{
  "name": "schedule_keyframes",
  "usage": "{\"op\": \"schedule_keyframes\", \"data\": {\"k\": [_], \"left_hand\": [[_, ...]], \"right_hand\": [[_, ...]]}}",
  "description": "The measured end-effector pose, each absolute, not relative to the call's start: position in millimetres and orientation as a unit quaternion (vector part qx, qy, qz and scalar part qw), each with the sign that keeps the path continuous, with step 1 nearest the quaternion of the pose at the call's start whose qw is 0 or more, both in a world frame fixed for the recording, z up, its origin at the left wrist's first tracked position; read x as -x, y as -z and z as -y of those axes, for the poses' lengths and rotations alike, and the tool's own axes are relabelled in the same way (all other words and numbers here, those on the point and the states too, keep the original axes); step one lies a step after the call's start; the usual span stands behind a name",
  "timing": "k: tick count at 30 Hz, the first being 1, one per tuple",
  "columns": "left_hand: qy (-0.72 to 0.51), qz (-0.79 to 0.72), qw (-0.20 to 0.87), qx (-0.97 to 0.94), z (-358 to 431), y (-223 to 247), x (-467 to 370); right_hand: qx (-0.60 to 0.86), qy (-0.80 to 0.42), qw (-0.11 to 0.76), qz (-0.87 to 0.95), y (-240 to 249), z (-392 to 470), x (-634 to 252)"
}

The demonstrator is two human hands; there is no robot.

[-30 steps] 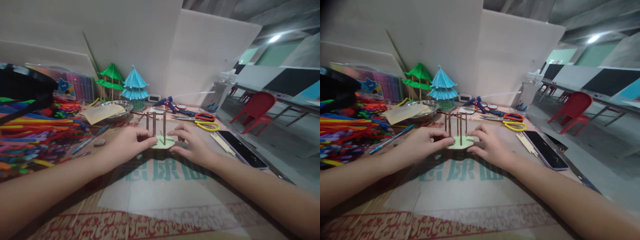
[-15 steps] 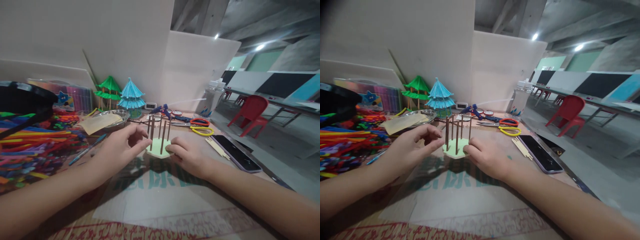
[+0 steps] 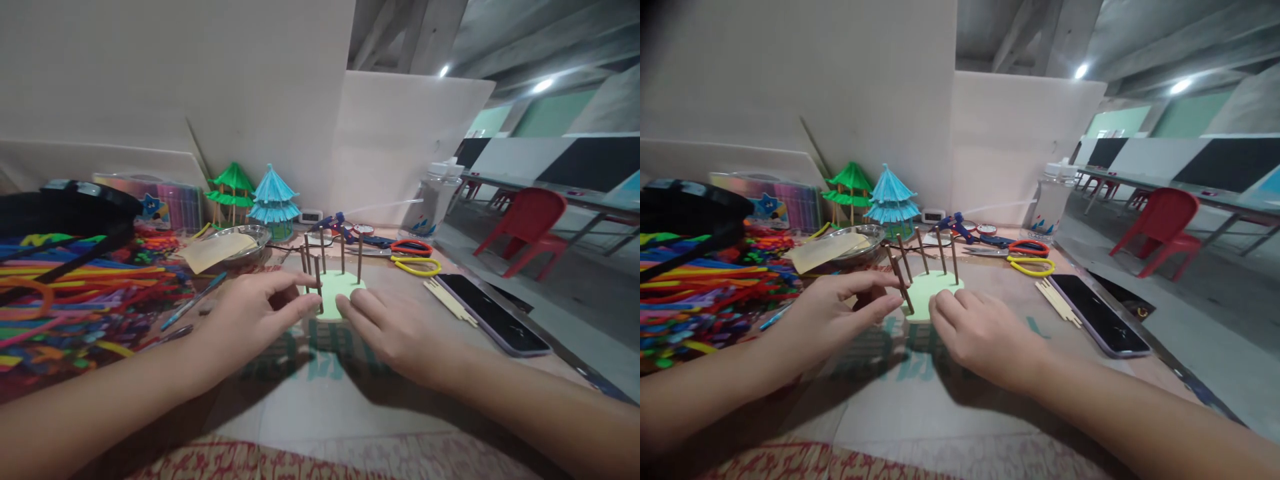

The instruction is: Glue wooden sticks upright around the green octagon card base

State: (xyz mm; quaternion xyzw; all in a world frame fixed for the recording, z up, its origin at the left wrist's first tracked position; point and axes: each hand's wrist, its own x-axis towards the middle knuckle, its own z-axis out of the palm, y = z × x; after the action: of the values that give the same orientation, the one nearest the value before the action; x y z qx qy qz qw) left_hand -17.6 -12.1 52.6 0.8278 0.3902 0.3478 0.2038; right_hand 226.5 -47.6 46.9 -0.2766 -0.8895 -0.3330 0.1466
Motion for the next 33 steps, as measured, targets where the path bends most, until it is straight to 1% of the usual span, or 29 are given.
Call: {"op": "schedule_keyframes", "data": {"k": [3, 5, 7, 10, 14, 18, 22, 25, 30, 33], "left_hand": [[-0.413, -0.389, 0.235, -0.789, 6, -46, 16], [-0.448, -0.391, 0.297, -0.747, -2, -39, 13], [-0.432, -0.387, 0.396, -0.711, -8, -31, 9], [-0.366, -0.361, 0.532, -0.673, -12, -24, 3], [-0.355, -0.334, 0.618, -0.617, -9, -21, 0], [-0.346, -0.325, 0.650, -0.593, -9, -19, 1], [-0.341, -0.311, 0.642, -0.612, -11, -20, 2], [-0.344, -0.314, 0.642, -0.609, -13, -26, 3], [-0.333, -0.300, 0.655, -0.609, -14, -42, 8], [-0.339, -0.295, 0.666, -0.596, -9, -52, 9]], "right_hand": [[0.298, 0.351, 0.141, 0.876, -52, 47, -231], [0.310, 0.365, 0.147, 0.866, -55, 46, -235], [0.315, 0.369, 0.153, 0.861, -58, 47, -236], [0.308, 0.365, 0.148, 0.866, -62, 51, -234], [0.305, 0.348, 0.126, 0.878, -58, 55, -228], [0.303, 0.334, 0.147, 0.881, -46, 52, -226], [0.282, 0.326, 0.162, 0.888, -42, 51, -226], [0.259, 0.322, 0.188, 0.891, -49, 55, -225], [0.211, 0.318, 0.201, 0.902, -68, 63, -227], [0.230, 0.295, 0.231, 0.898, -66, 58, -234]]}}
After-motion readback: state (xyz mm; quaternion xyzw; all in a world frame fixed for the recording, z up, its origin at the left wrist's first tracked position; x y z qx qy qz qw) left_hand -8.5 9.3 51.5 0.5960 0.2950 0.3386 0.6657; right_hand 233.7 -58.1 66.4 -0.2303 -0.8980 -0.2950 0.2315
